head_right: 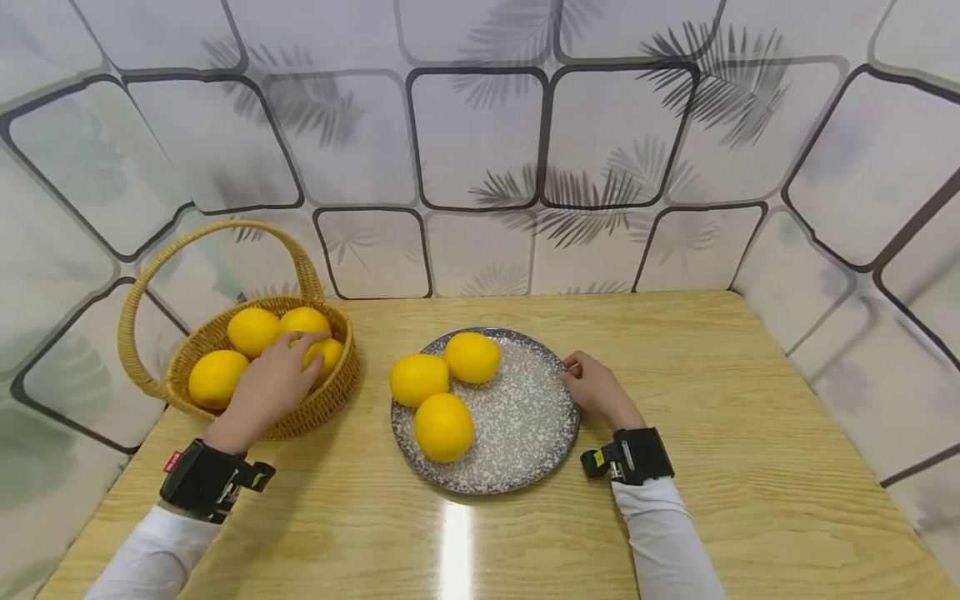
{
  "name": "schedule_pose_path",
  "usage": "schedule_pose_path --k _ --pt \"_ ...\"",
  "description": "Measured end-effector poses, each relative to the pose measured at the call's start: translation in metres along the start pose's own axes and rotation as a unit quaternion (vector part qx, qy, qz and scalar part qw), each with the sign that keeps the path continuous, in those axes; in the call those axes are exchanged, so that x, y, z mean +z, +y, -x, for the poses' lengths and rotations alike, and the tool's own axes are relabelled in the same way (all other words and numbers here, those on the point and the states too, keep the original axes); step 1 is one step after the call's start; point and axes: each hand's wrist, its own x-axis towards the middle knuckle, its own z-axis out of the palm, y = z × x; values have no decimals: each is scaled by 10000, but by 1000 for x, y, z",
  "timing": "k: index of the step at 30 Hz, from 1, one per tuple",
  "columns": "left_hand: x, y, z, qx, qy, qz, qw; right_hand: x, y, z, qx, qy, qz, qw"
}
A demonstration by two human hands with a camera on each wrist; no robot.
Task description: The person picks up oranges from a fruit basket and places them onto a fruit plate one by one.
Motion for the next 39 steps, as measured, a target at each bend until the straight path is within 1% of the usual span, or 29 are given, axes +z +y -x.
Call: schedule_pose_path --k 3,7,9,11,15,17,22,27,32,39 --pt "3 -2 -1 -30 -50 34 10000 0 1 0 -25 28 -7 10000" --pt "4 -4 0 -76 78 31 9999 1 2 -1 -119 77 -7 9999" --pt "3 -4 0 -111 94 23 9999 0 2 -1 -126 92 -13 9999" --pt "2 -5 2 -172 -7 -10 9999 0 1 0 -134 105 -2 9999" --pt "-1 -9 5 -319 -384 -49 9987 -1 0 0 -62 42 18 10000" --pt "-1 -11 6 -352 -483 -37 9982 -1 1 0 1 -1 21 10000" --pt "-3 -15 10 -507 -585 65 9970 0 1 -1 24 -10 -3 10000" --pt "-10 -15 11 -706 -862 -21 9938 1 2 -2 -56 66 -10 10000" --pt "-12 -14 8 -703 -964 -36 9929 1 3 -2 -52 101 0 9999" --pt "-12 -14 7 -695 -1070 -155 9917 1 3 0 -74 139 -11 9999"
